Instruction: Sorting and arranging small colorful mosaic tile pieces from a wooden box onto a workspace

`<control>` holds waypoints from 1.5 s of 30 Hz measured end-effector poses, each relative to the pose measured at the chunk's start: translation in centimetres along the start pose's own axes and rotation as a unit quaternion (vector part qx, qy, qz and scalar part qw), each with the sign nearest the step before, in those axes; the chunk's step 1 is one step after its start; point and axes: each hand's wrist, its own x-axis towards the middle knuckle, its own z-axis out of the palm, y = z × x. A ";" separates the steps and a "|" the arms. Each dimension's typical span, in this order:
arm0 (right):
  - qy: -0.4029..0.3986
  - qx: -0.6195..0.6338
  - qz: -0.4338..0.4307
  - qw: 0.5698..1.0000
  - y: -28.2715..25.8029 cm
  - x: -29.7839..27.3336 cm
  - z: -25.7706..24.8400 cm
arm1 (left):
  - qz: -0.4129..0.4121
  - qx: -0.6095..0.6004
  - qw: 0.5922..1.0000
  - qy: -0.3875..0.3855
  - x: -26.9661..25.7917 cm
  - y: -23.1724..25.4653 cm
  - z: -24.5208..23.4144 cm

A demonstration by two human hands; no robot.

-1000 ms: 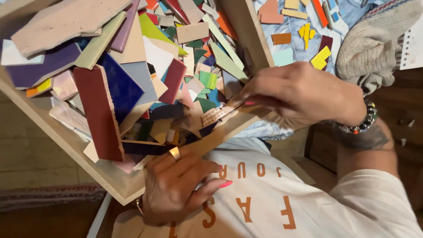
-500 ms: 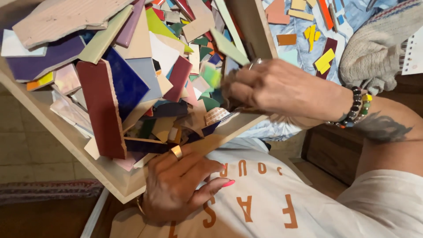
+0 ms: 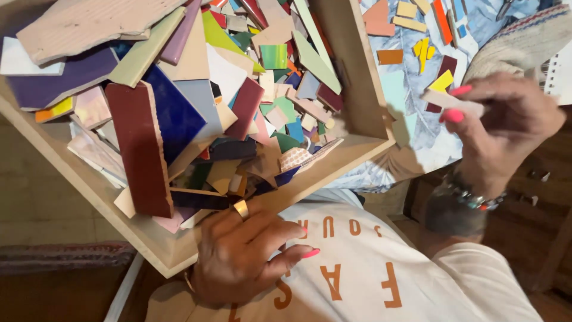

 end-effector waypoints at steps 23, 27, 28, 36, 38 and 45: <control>-0.084 0.012 -0.009 0.996 -3.8 1.3 4.3 | 0.022 0.012 1.000 0.005 0.5 -0.2 -0.3; -0.216 0.035 -0.105 0.970 -3.6 3.2 5.4 | 0.034 0.042 0.998 0.018 0.0 -0.4 -0.2; -0.247 0.008 -0.140 0.959 -3.2 3.2 5.5 | 0.033 0.043 0.998 0.021 0.0 -0.3 -0.2; -0.376 -0.170 -0.091 0.907 -5.1 5.7 5.4 | 0.041 0.030 0.998 0.023 0.0 -0.5 -0.2; -0.402 -0.178 -0.145 0.887 -4.8 5.7 5.6 | 0.049 0.036 0.998 0.016 -0.1 -0.6 -0.2; -0.555 -0.184 -0.104 0.804 -4.2 5.1 6.7 | 0.045 0.036 0.998 0.019 0.1 -0.5 -0.4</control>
